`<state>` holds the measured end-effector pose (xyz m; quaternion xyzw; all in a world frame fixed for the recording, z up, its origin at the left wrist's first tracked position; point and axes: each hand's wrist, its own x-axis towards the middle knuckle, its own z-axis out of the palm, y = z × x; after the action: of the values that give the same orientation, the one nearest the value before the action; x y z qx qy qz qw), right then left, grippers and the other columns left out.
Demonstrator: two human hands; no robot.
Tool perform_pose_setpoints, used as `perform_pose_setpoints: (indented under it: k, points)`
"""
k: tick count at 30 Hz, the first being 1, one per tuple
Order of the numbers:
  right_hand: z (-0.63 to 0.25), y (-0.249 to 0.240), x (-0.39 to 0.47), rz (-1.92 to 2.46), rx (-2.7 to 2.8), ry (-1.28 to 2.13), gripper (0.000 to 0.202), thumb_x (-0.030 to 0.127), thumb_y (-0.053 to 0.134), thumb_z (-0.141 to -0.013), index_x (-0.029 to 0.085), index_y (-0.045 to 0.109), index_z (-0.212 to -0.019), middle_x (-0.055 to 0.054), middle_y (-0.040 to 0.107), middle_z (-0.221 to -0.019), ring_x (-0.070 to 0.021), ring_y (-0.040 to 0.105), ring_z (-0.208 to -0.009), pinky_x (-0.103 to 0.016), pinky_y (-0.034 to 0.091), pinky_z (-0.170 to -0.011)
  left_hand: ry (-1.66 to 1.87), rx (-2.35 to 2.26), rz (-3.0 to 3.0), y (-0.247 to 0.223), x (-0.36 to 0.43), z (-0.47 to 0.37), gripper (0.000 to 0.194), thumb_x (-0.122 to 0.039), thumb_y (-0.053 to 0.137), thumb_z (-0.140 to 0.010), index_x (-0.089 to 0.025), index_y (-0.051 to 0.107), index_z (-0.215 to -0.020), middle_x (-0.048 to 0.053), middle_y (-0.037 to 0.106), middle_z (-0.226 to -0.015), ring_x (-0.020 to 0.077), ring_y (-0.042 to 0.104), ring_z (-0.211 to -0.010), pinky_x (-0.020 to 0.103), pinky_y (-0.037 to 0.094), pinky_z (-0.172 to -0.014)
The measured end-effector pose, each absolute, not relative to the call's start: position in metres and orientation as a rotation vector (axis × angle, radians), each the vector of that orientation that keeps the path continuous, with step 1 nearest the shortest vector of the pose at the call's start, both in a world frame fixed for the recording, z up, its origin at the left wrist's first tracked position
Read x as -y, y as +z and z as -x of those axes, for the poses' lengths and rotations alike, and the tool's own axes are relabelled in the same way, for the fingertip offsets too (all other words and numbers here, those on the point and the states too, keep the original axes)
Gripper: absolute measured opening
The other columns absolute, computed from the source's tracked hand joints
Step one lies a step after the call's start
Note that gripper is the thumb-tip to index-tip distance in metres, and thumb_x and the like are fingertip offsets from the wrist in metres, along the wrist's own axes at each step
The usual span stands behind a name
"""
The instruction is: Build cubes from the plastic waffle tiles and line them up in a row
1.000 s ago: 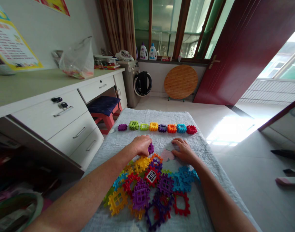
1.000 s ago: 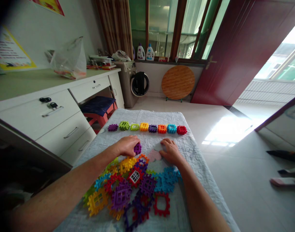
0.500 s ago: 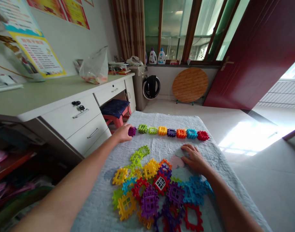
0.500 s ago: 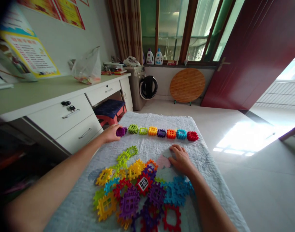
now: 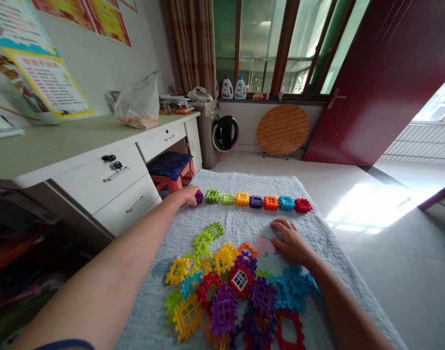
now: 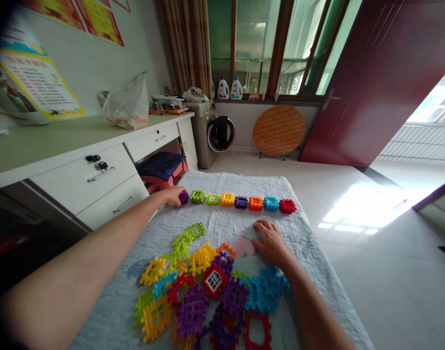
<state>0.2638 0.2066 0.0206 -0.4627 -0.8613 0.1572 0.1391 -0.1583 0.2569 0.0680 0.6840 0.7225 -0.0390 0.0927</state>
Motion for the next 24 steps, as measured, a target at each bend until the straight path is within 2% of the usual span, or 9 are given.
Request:
perform_pose_setpoints:
  k: [5,14,16,18,21,23,24]
  points:
    - [-0.263,0.021,-0.207,1.349,2.488,0.443,0.042,0.029,0.053,-0.08,0.019,0.055,-0.12,-0.011,0.05,-0.129,-0.0276,0.046,-0.116,-0.043,0.037,-0.099,-0.193,-2.136,-2.01,0.072,-0.256,0.154,0.049,-0.011,0.066,-0.048,-0.019,0.062,-0.096,0.003,0.067,-0.098,0.0211,0.063,-0.085,0.023,0.048,-0.065]
    - [-0.265,0.019,-0.208,1.33,2.483,0.444,0.042,0.029,0.054,-0.08,0.019,0.056,-0.12,-0.011,0.05,-0.129,-0.0275,0.046,-0.116,-0.043,0.036,-0.1,-0.246,-2.123,-1.983,0.074,-0.257,0.153,0.057,-0.011,0.066,-0.049,-0.018,0.059,-0.105,0.004,0.067,-0.102,0.0207,0.064,-0.085,0.021,0.048,-0.066]
    - [-0.265,0.019,-0.207,1.332,2.479,0.449,0.041,0.029,0.054,-0.079,0.019,0.056,-0.119,-0.01,0.05,-0.129,-0.0276,0.045,-0.115,-0.044,0.036,-0.1,-0.24,-2.136,-1.99,0.074,-0.256,0.154,0.066,-0.013,0.068,-0.049,-0.018,0.056,-0.113,0.007,0.064,-0.112,0.0232,0.063,-0.092,0.024,0.049,-0.072]
    - [-0.265,0.019,-0.207,1.325,2.48,0.452,0.041,0.029,0.054,-0.08,0.019,0.056,-0.12,-0.011,0.05,-0.129,-0.0276,0.045,-0.115,-0.044,0.036,-0.1,-0.212,-2.17,-2.01,0.077,-0.252,0.155,0.081,-0.015,0.07,-0.049,-0.017,0.047,-0.126,0.013,0.055,-0.126,0.0282,0.057,-0.108,0.028,0.048,-0.084]
    - [-0.265,0.02,-0.207,1.316,2.486,0.452,0.042,0.03,0.054,-0.08,0.02,0.056,-0.121,-0.011,0.05,-0.128,-0.0277,0.045,-0.116,-0.044,0.036,-0.1,-0.143,-2.222,-2.067,0.084,-0.238,0.15,0.098,-0.019,0.072,-0.054,-0.011,0.027,-0.14,0.02,0.037,-0.142,0.0335,0.035,-0.132,0.038,0.033,-0.105]
    - [-0.265,0.021,-0.207,1.321,2.488,0.454,0.043,0.029,0.054,-0.08,0.021,0.056,-0.122,-0.011,0.05,-0.128,-0.0275,0.045,-0.117,-0.044,0.036,-0.1,-0.064,-2.205,-2.146,0.091,-0.219,0.14,0.098,-0.024,0.071,-0.06,-0.008,0.02,-0.143,0.022,0.031,-0.145,0.0324,0.025,-0.137,0.04,0.024,-0.111]
    - [-0.264,0.021,-0.207,1.325,2.49,0.459,0.043,0.028,0.055,-0.079,0.021,0.056,-0.122,-0.01,0.05,-0.128,-0.0275,0.045,-0.117,-0.044,0.036,-0.101,0.026,-2.152,-2.223,0.095,-0.205,0.132,0.095,-0.027,0.07,-0.064,-0.006,0.021,-0.142,0.022,0.032,-0.145,0.0321,0.026,-0.137,0.04,0.022,-0.112]
